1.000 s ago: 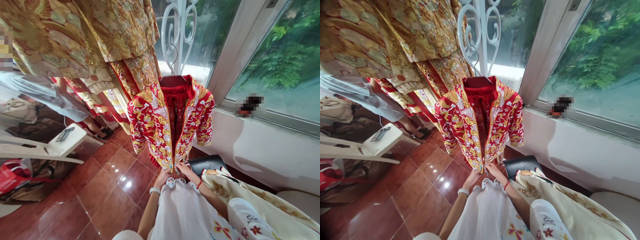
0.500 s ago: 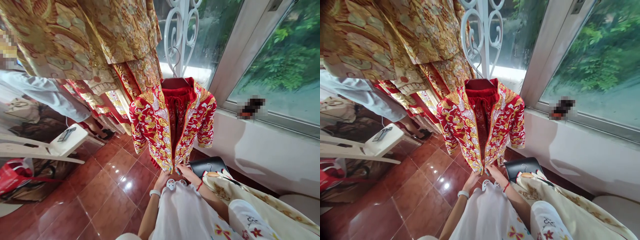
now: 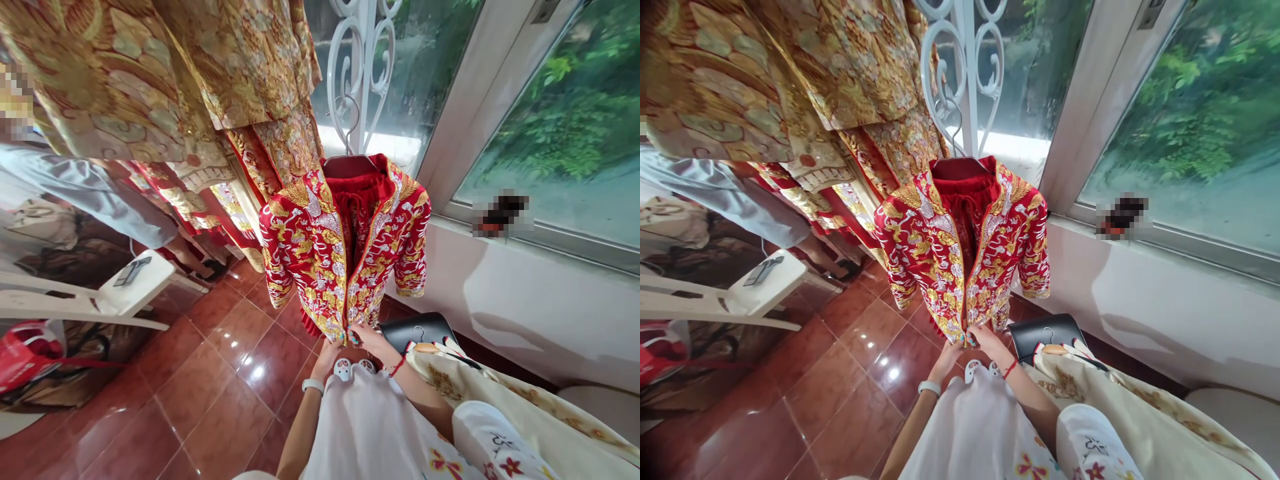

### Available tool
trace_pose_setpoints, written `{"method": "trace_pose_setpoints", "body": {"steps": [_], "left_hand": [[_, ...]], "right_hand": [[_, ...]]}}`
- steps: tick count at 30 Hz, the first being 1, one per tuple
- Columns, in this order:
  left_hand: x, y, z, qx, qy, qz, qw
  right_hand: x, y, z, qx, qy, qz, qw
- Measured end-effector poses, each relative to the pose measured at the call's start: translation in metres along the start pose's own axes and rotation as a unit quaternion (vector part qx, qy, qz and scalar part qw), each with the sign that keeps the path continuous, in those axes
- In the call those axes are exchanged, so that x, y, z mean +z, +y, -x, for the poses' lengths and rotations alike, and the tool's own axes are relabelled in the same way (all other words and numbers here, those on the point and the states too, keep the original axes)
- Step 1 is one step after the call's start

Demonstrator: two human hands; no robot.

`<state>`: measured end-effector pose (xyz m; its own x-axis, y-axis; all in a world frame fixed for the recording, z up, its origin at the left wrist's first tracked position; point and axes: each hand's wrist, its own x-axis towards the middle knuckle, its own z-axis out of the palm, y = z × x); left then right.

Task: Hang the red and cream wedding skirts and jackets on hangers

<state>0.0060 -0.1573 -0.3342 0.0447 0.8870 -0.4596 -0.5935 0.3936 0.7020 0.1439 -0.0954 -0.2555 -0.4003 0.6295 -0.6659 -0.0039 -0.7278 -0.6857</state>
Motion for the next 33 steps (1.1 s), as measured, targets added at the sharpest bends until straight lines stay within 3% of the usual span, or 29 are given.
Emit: {"method": "trace_pose_setpoints", "body": {"steps": [10, 21, 33], "left_hand": [[0.01, 0.005, 0.002, -0.001, -0.007, -0.003, 1.0], [-0.003, -0.01, -0.008, 0.017, 0.031, -0.025, 0.999], [-0.003, -0.016, -0.015, 0.04, 0.059, -0.042, 0.997]], "right_hand": [[-0.003, -0.006, -0.001, 0.024, 0.004, -0.019, 1.0], [-0.01, 0.015, -0.003, 0.007, 0.018, 0.017, 1.0], [-0.002, 0.0, -0.015, 0.014, 0.005, 0.007, 1.0]]}}
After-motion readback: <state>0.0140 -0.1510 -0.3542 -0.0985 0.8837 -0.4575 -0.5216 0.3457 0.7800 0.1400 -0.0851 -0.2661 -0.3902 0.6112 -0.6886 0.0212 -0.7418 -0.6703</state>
